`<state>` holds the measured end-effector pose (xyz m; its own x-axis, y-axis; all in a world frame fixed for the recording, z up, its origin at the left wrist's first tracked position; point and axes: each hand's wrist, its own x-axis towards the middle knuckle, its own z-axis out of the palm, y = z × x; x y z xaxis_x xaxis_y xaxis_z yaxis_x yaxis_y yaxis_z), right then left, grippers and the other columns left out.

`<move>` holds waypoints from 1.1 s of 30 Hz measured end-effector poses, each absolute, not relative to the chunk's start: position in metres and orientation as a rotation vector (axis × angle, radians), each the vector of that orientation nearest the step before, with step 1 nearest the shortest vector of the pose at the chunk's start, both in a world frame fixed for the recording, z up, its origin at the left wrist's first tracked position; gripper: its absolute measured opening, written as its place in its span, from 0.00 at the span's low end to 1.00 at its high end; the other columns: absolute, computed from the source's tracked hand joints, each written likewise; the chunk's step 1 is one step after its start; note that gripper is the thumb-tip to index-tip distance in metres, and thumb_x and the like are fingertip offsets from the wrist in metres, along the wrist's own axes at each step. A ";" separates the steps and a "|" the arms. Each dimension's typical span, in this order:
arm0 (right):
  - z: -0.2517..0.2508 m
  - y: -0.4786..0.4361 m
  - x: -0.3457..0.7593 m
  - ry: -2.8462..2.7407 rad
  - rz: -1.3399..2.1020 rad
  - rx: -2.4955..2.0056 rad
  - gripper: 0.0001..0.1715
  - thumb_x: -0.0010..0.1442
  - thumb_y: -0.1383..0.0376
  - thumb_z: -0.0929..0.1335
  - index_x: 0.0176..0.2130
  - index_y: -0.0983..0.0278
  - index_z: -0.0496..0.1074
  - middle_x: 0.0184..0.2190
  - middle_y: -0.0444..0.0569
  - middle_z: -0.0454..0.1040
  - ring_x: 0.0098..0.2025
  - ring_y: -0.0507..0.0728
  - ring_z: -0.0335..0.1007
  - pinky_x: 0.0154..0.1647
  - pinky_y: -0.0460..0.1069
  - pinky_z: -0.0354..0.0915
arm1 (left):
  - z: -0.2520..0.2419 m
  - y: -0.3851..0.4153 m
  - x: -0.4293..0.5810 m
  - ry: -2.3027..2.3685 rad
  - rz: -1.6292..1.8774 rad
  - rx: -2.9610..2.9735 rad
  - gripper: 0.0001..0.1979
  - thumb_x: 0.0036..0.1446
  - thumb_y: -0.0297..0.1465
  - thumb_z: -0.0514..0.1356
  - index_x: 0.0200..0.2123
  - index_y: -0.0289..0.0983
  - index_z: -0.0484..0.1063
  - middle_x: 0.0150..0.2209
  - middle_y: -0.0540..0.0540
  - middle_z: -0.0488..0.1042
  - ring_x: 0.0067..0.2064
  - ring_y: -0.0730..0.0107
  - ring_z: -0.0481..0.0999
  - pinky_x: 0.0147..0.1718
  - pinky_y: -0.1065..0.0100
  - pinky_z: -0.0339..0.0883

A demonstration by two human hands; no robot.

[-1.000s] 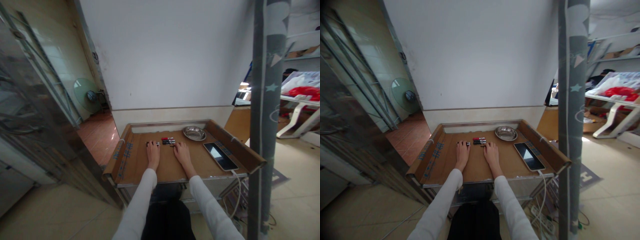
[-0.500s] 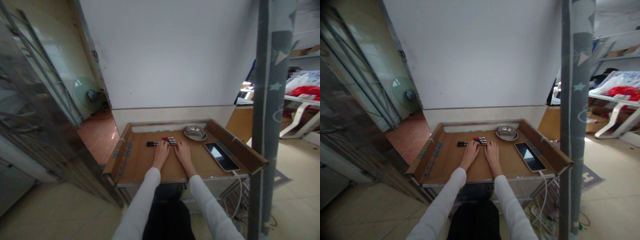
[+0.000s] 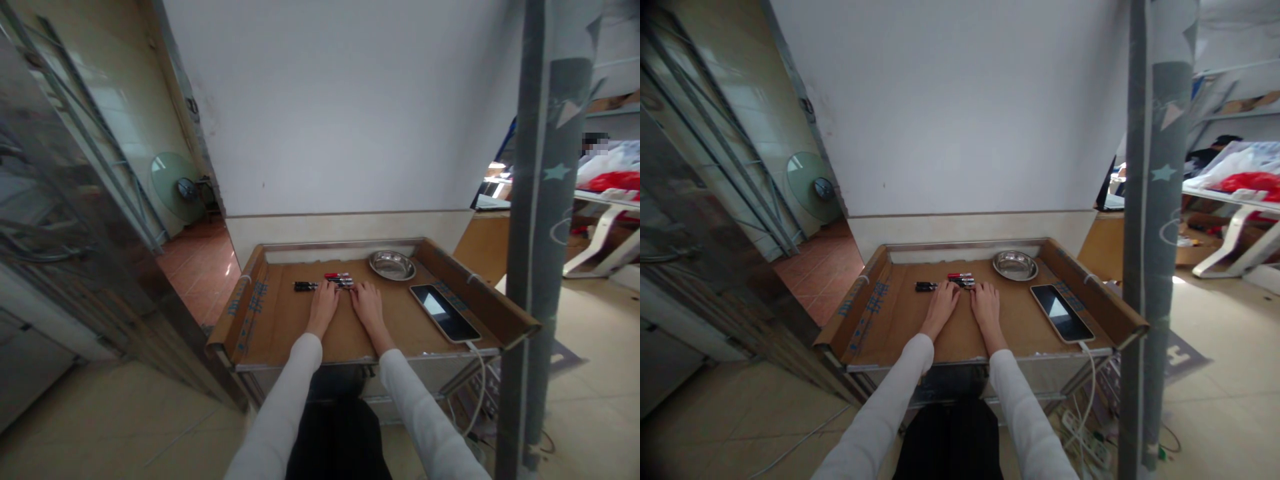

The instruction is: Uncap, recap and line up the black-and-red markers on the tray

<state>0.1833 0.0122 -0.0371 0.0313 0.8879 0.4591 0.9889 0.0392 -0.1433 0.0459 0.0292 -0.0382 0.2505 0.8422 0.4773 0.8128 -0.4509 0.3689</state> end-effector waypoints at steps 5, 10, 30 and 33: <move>-0.033 0.009 0.182 -1.963 -0.285 -1.872 0.13 0.63 0.63 0.59 0.41 0.64 0.70 0.40 0.53 0.70 0.44 0.58 0.62 0.43 0.50 0.52 | -0.037 0.028 0.045 1.615 0.965 2.442 0.03 0.59 0.26 0.53 0.36 0.35 0.66 0.40 0.43 0.68 0.44 0.64 0.68 0.47 0.61 0.63; -0.032 0.007 0.182 -1.949 -0.281 -1.860 0.12 0.63 0.64 0.59 0.41 0.63 0.70 0.40 0.52 0.70 0.44 0.58 0.63 0.42 0.50 0.52 | -0.037 0.029 0.045 1.618 0.984 2.397 0.03 0.59 0.26 0.53 0.35 0.35 0.66 0.39 0.44 0.68 0.44 0.65 0.68 0.46 0.61 0.62; -0.037 0.010 0.186 -1.808 -0.061 -1.649 0.11 0.62 0.68 0.60 0.38 0.64 0.71 0.36 0.50 0.74 0.40 0.56 0.67 0.42 0.48 0.58 | -0.039 0.036 0.053 1.407 1.059 2.528 0.16 0.59 0.21 0.47 0.48 0.36 0.65 0.47 0.42 0.71 0.50 0.66 0.69 0.52 0.61 0.62; -0.035 0.005 0.188 -1.711 -0.151 -1.812 0.12 0.63 0.66 0.60 0.38 0.64 0.71 0.35 0.51 0.75 0.38 0.56 0.67 0.40 0.48 0.56 | -0.036 0.033 0.054 1.470 0.997 2.594 0.16 0.59 0.24 0.50 0.50 0.36 0.64 0.49 0.42 0.70 0.51 0.64 0.67 0.52 0.60 0.60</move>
